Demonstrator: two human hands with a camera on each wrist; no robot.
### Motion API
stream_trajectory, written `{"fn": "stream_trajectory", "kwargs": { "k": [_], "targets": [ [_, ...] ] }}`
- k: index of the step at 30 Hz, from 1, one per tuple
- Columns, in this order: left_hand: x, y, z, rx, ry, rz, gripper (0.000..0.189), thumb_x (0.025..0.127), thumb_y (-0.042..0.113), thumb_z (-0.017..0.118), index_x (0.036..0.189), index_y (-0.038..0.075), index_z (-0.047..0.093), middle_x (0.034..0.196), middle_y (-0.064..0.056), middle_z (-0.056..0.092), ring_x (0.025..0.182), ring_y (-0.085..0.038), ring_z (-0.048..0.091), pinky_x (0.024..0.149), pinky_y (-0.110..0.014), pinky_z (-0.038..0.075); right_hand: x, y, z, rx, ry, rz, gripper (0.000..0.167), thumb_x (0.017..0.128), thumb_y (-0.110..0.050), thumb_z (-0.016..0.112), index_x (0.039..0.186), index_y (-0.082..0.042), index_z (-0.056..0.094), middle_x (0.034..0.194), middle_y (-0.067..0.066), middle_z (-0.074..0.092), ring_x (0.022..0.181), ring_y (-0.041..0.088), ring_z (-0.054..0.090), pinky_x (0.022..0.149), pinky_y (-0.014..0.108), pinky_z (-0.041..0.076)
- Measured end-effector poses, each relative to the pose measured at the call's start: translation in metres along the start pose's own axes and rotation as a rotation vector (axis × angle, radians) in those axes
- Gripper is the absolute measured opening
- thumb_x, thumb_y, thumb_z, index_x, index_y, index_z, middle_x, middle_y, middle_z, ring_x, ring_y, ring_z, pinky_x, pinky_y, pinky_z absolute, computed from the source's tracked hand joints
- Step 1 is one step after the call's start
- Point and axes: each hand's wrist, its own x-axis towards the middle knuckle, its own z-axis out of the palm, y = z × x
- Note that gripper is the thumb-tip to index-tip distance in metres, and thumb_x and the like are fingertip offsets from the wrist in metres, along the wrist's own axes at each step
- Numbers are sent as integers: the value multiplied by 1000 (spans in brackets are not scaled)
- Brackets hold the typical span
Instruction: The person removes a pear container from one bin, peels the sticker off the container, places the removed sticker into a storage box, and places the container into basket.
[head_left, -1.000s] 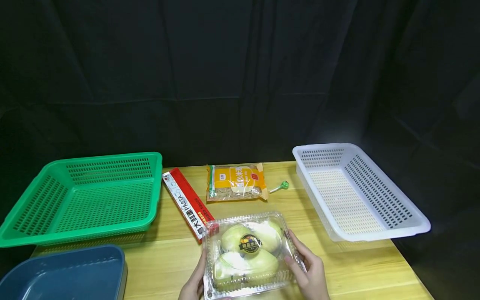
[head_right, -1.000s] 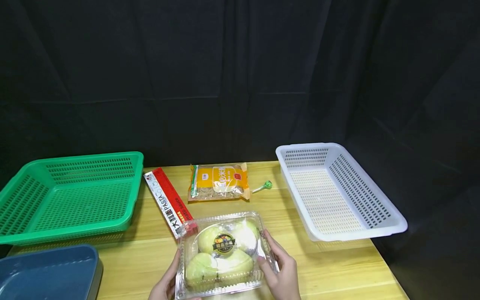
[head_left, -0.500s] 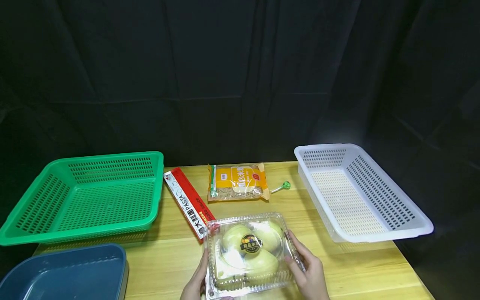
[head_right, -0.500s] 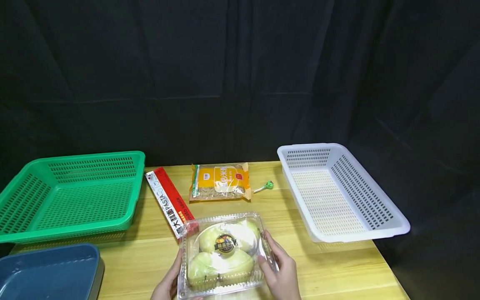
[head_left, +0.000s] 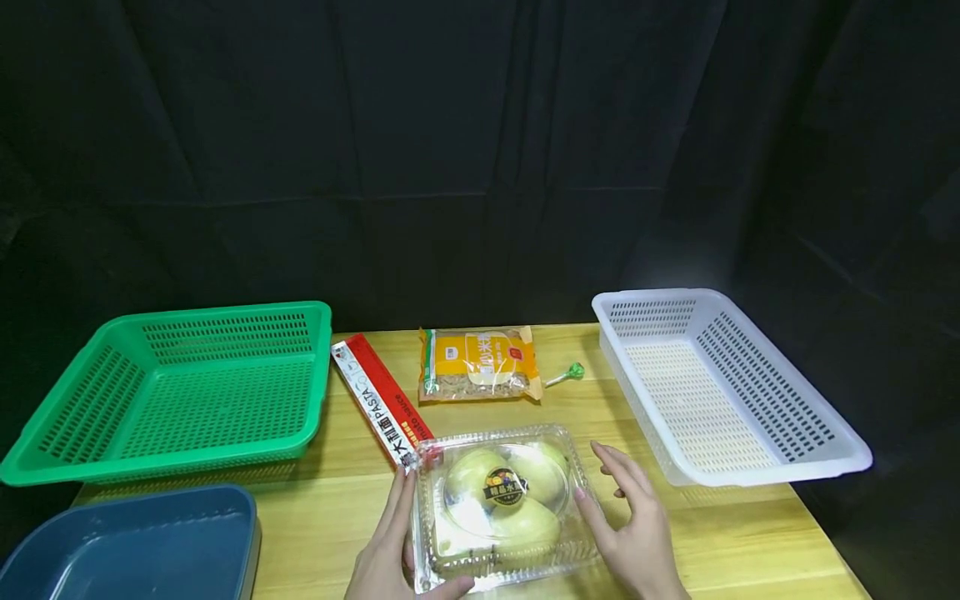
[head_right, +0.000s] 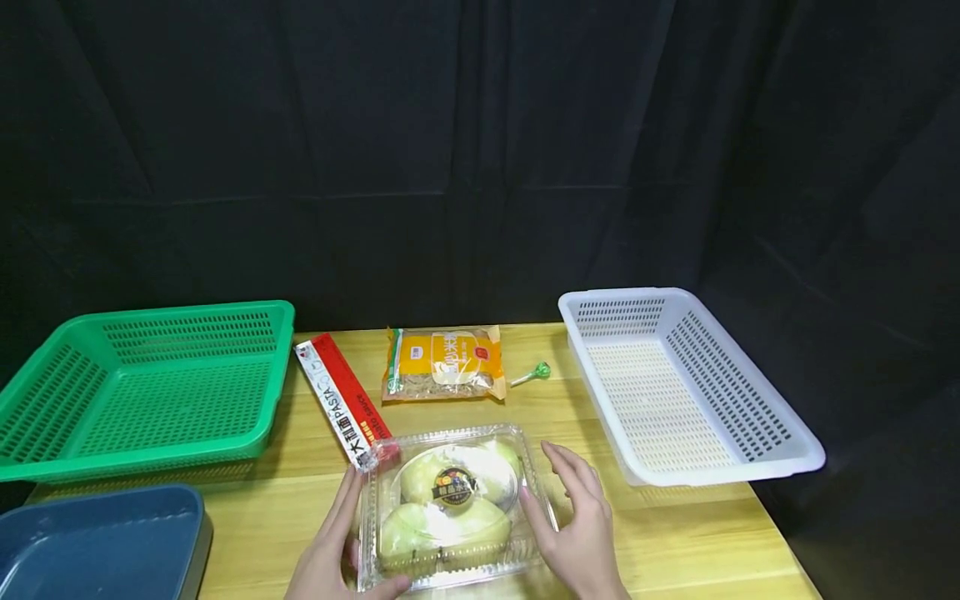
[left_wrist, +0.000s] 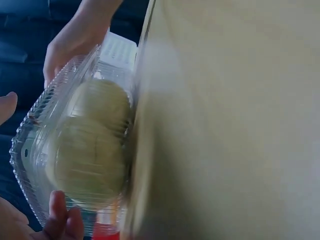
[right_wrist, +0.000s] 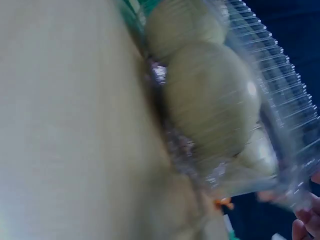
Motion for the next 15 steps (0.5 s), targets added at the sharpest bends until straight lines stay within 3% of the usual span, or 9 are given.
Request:
{"fn": "stream_trajectory", "kwargs": {
  "k": [3, 8, 15],
  "targets": [
    [4, 6, -3, 33, -29, -18, 134, 66, 64, 93, 171, 23, 22, 178, -7, 19, 140, -54, 49, 100, -66, 54, 9, -6, 1, -11, 20, -57, 61, 80, -2, 86, 139, -5, 69, 133, 11, 69, 107, 10, 60, 87, 18, 45],
    [8, 6, -3, 69, -68, -24, 139, 62, 71, 93, 171, 37, 13, 178, 5, 18, 136, -51, 55, 100, -66, 54, 19, -20, 11, -1, 5, -136, 55, 78, -2, 89, 131, -2, 73, 121, 8, 74, 94, 15, 66, 82, 23, 51],
    [11, 3, 0, 76, -107, -19, 144, 61, 71, 94, 171, 40, 7, 178, 13, 13, 131, -53, 59, 98, -65, 56, 24, -33, 24, 67, -112, -169, 46, 81, -1, 88, 124, 4, 73, 106, 9, 74, 72, 1, 60, 65, 21, 56]
  ]
}}
